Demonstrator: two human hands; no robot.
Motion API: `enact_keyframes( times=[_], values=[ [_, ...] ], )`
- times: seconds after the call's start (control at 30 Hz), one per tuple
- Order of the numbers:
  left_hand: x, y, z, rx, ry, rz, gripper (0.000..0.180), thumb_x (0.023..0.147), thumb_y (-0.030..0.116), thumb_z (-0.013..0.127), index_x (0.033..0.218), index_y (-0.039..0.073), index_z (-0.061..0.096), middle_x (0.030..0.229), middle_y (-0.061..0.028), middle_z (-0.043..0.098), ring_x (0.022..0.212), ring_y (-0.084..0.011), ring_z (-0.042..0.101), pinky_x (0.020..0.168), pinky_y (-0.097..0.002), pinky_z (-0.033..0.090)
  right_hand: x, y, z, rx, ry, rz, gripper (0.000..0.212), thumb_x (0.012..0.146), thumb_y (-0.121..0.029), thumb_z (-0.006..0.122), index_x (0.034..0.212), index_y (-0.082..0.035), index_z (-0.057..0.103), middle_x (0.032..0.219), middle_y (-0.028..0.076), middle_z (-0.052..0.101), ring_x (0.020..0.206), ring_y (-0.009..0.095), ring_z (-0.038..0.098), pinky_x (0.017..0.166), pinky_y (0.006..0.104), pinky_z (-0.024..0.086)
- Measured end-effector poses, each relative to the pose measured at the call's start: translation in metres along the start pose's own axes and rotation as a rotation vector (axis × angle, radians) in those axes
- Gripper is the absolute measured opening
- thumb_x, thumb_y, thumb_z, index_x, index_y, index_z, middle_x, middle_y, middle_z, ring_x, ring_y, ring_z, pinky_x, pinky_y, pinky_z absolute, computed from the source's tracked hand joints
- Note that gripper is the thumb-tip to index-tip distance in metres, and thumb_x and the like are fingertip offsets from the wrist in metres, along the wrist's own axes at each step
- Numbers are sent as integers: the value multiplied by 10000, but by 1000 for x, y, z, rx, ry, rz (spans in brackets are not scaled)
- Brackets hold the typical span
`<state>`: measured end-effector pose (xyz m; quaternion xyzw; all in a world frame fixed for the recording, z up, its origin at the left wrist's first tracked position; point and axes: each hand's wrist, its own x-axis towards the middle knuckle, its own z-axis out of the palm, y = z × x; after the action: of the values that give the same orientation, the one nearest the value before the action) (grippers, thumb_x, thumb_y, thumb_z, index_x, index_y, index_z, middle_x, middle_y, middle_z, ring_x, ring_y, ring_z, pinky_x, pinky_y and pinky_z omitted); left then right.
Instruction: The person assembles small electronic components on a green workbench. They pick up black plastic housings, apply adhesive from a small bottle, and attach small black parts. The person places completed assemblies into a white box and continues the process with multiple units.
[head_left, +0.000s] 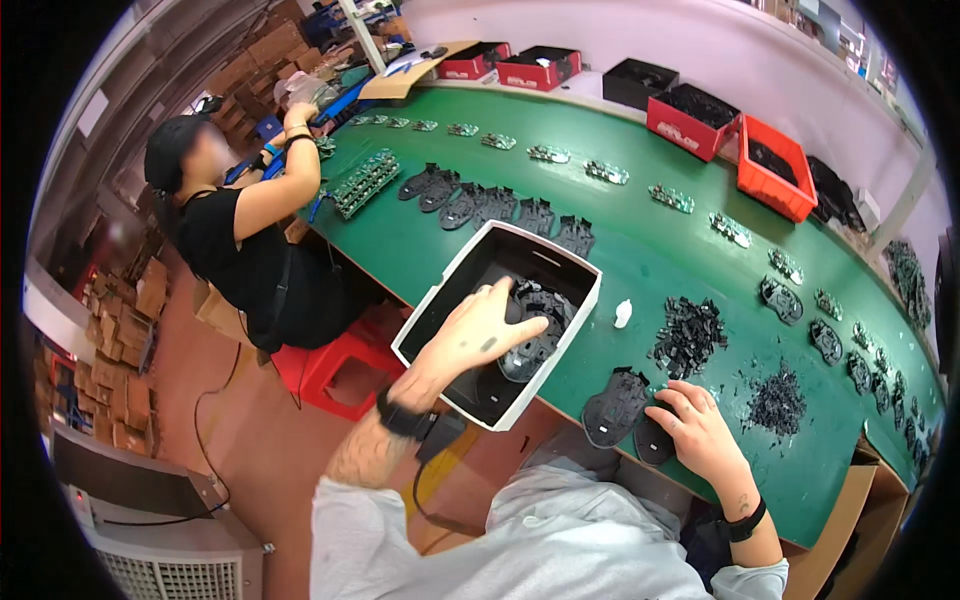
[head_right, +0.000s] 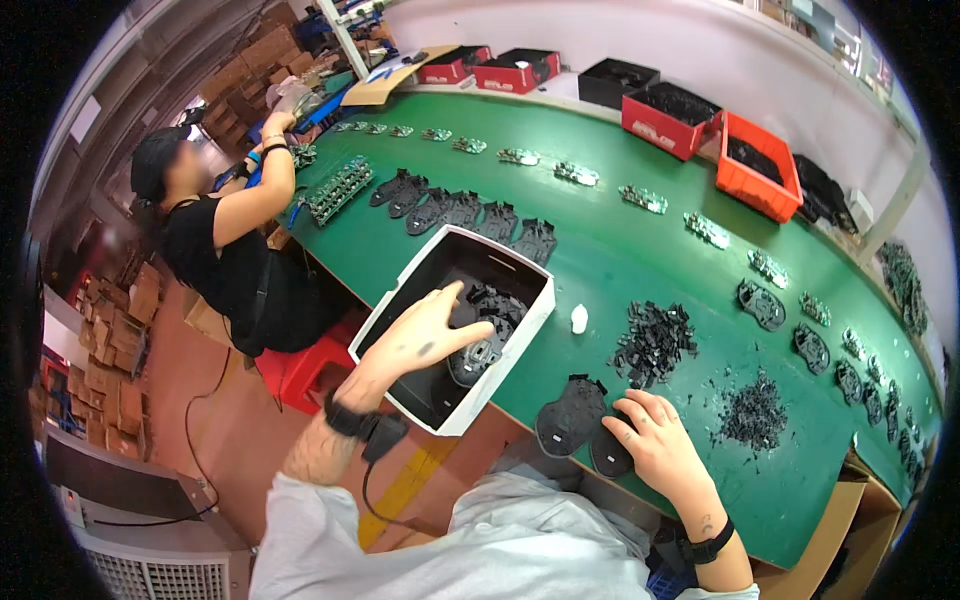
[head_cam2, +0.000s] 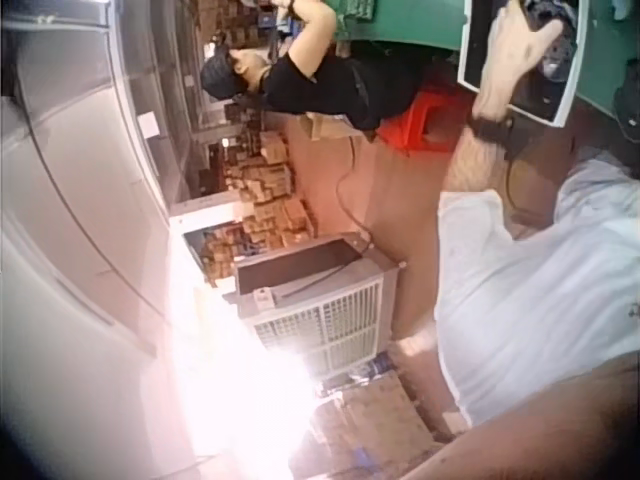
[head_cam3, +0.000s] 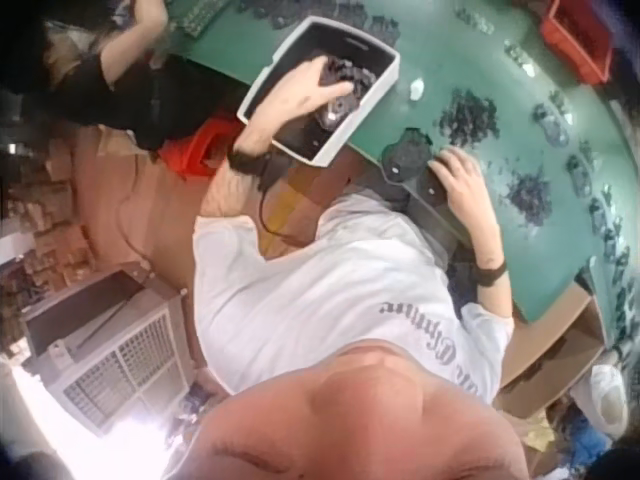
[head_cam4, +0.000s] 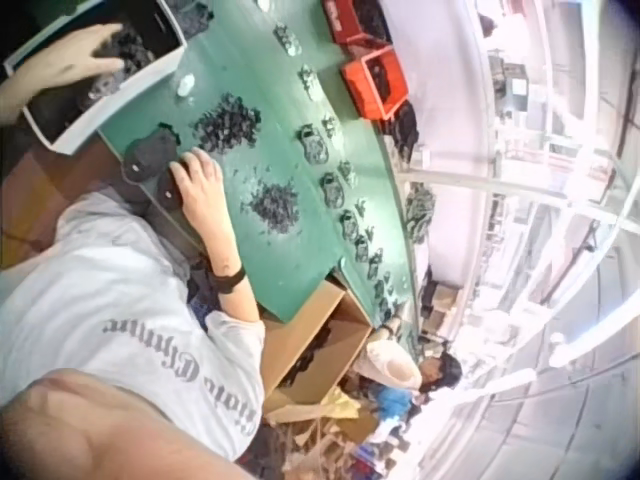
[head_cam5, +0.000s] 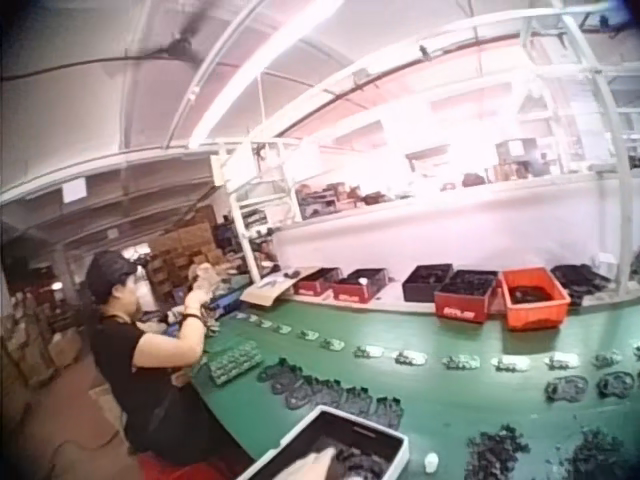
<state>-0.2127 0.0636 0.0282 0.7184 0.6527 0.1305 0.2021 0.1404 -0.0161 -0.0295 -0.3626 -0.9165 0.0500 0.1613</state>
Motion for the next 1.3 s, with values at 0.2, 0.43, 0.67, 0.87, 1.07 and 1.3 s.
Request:
enact_keyframes(
  times=[0.2, 0.43, 0.67, 0.87, 1.07, 1.3],
  values=[
    [60, -19, 36, 49, -89, 59, 1302, 555, 561, 853, 1471, -124, 231, 1296, -394, 450, 1235, -473, 476, 1059, -451, 406, 8, -10, -17, 38, 164, 40, 386, 667, 37, 666, 1031, -89, 672, 1221, 79, 583, 1249, 327, 492, 1021, 469, 440],
    [82, -41, 55, -168, -84, -10, 1147, 510, 400, 899, 1430, -24, 362, 1222, -276, 501, 1134, -384, 523, 1007, -416, 445, -3, -22, -32, 233, 413, 211, 335, 692, 102, 642, 967, -85, 680, 1150, 80, 636, 1195, 342, 532, 971, 451, 464],
    [83, -41, 35, -307, 95, -28, 1004, 518, 280, 886, 1386, 56, 434, 1229, -252, 511, 1129, -354, 531, 976, -430, 454, 0, -22, -43, 318, 505, 208, 296, 704, 96, 632, 952, -60, 676, 1111, 93, 653, 1125, 329, 584, 945, 429, 474],
    [50, -19, -30, -675, 292, 15, 804, 640, 153, 845, 1353, 107, 474, 1290, -248, 478, 1155, -326, 522, 934, -428, 488, -5, -14, -24, 885, 547, 374, 251, 841, 38, 608, 1077, -28, 664, 1118, 103, 667, 1064, 235, 637, 922, 353, 501],
    [-18, 91, -34, -876, 75, 401, 616, 709, 5, 714, 1274, 51, 474, 1132, -90, 552, 993, -164, 585, 845, -312, 507, 23, -30, -34, 1591, 535, 335, 573, 959, -218, 584, 1455, -19, 378, 1298, 140, 584, 1187, 256, 574, 954, 381, 499],
    [-61, 170, 80, -1000, -468, 316, 697, 766, 35, 750, 1395, 43, 451, 1159, -83, 558, 1075, -162, 591, 874, -300, 518, -60, -38, -31, 1492, 676, 715, 389, 916, -34, 632, 1283, 54, 534, 1182, 89, 639, 1070, 151, 610, 951, 305, 476]
  ],
)
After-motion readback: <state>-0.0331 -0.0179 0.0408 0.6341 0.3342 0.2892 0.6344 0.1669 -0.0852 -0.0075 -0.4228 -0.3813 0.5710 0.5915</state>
